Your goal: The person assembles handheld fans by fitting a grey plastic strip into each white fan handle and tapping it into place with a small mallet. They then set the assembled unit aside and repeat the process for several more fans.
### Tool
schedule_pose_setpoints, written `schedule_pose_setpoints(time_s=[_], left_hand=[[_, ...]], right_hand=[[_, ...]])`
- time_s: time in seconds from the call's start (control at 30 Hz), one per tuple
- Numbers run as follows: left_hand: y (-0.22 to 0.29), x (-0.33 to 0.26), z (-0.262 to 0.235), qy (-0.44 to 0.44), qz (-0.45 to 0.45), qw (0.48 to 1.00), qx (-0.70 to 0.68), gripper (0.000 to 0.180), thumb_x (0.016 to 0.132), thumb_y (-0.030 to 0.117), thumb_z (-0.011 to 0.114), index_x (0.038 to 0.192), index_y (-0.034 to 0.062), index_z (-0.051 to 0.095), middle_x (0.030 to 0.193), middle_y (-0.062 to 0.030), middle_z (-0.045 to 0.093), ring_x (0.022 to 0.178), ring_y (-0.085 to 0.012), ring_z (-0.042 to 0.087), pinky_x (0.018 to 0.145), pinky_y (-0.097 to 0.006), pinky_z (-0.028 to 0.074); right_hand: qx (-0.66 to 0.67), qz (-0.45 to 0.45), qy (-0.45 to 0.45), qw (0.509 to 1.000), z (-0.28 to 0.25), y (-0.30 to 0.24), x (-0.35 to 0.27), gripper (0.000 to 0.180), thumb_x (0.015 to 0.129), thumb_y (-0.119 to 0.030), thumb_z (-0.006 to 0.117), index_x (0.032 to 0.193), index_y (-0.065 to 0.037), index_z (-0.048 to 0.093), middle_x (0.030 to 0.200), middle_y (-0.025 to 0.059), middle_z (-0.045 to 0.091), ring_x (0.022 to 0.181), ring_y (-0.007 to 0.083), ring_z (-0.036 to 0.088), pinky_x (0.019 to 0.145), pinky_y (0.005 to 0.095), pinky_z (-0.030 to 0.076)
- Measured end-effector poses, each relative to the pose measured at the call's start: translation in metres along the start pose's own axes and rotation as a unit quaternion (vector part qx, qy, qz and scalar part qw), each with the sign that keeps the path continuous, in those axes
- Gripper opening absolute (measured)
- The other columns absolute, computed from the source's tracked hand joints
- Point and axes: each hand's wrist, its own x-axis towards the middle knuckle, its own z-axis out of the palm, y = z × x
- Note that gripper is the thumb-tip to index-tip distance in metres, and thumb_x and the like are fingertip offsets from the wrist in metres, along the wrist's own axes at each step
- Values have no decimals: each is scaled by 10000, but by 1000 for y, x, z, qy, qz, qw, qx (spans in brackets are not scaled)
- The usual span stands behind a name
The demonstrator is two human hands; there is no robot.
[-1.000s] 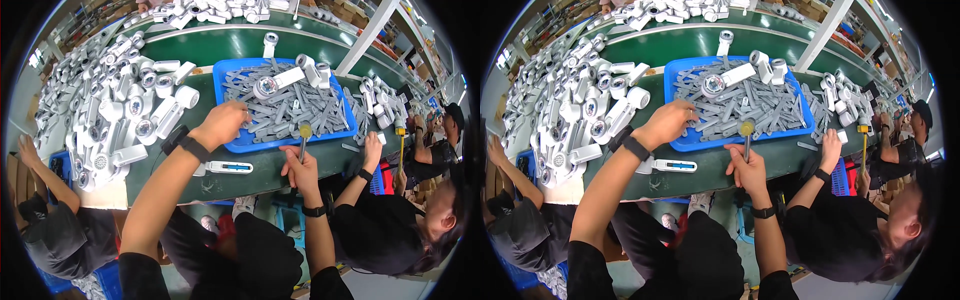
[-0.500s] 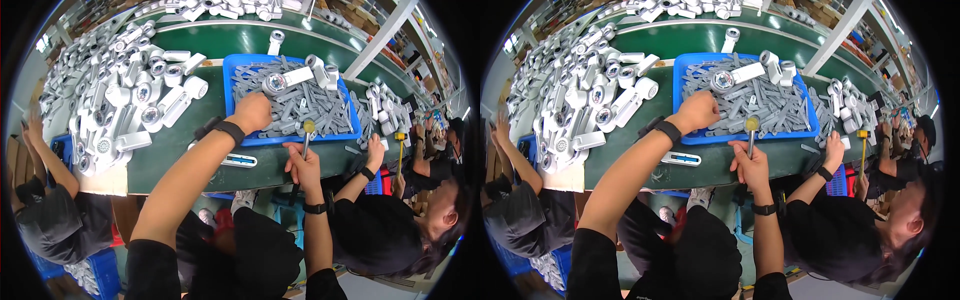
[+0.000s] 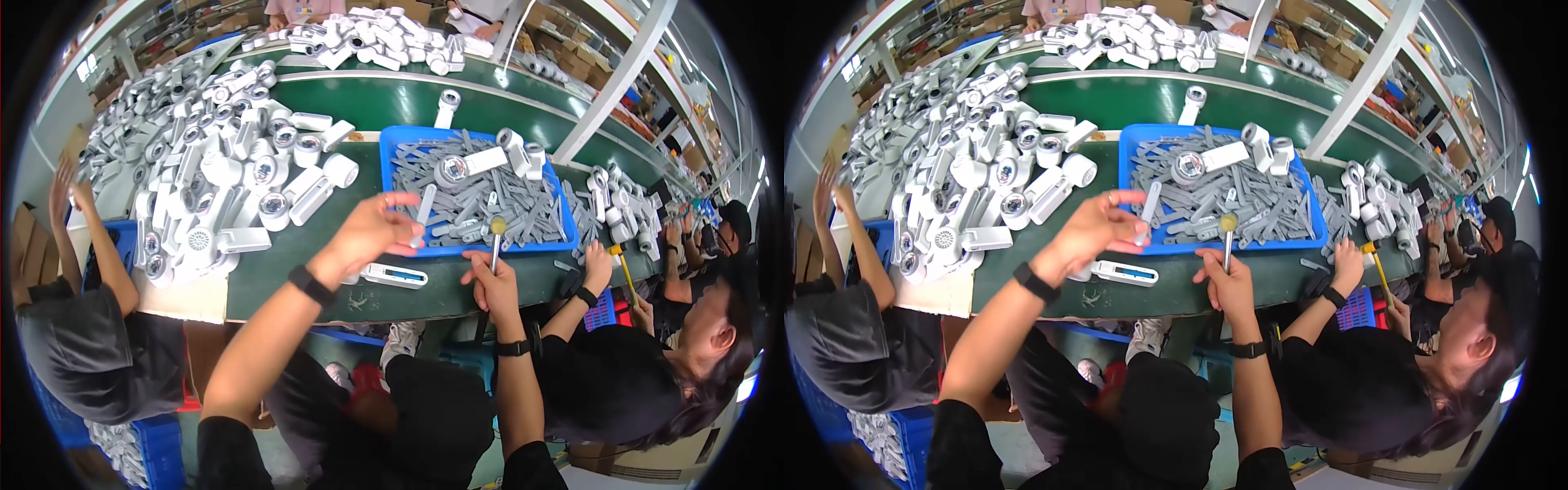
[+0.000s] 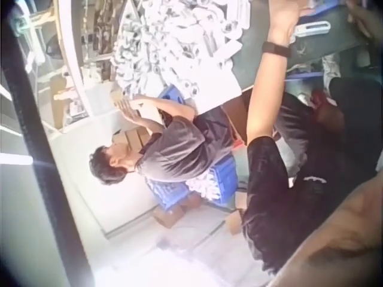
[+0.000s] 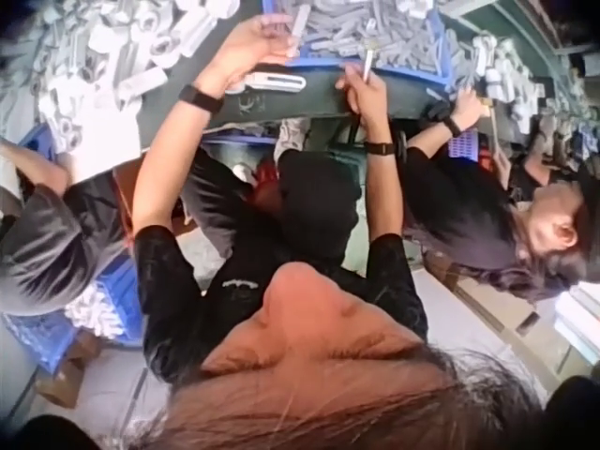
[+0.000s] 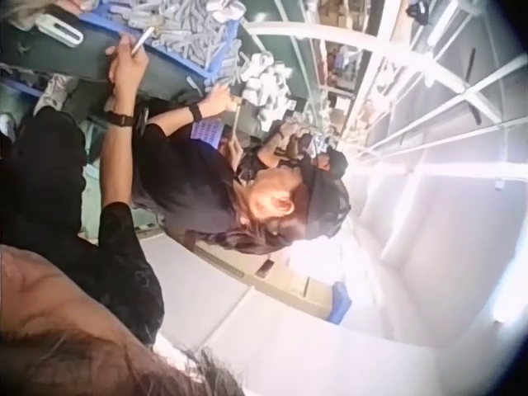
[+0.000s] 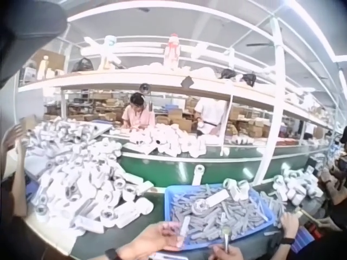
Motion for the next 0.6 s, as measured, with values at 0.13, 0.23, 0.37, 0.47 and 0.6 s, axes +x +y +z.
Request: schedule_pose_setpoints(time_s=[0.13,0.23,0.37,0.47,0.6], left_hand=[[-26,-27,23,38,49,997,-42,248,985,116,747,1151,5,600,1040,-125,766,944,-166,736,865,-301,588],[-42,-39,41,27,108,991,-69,156,1032,144,694,1083,30,601,989,-90,780,955,-83,675,848,-252,493],[-38,-48,40,19,150,987,-53,123,1055,109,652,1079,3,595,1007,-86,769,953,-103,706,803,-250,517],[-35,-63,35,25,171,985,8,130,1049,119,661,1080,-8,651,1020,-72,770,984,-105,696,850,-278,532],[-32,-86,-4,225,283,872,330,226,936,57,763,1162,45,753,1161,-96,775,1092,-213,715,971,-339,538]], right_hand=[[-13,12,-32,999,45,-38,-17,327,1105,-257,584,1227,34,671,946,138,780,361,38,383,347,217,260],[-26,1,-49,998,74,-58,-26,286,1092,-240,613,1158,31,677,943,132,780,371,35,396,348,217,270],[-43,-35,26,998,79,-59,-29,255,1081,-227,635,1038,20,683,907,113,769,386,38,414,350,218,271],[-35,-52,17,998,71,-58,-35,251,1066,-219,665,1026,25,708,864,80,748,395,40,429,365,220,273],[-78,-68,18,994,63,-57,-40,257,1060,-216,673,1050,36,721,842,66,736,398,37,425,378,214,278]])
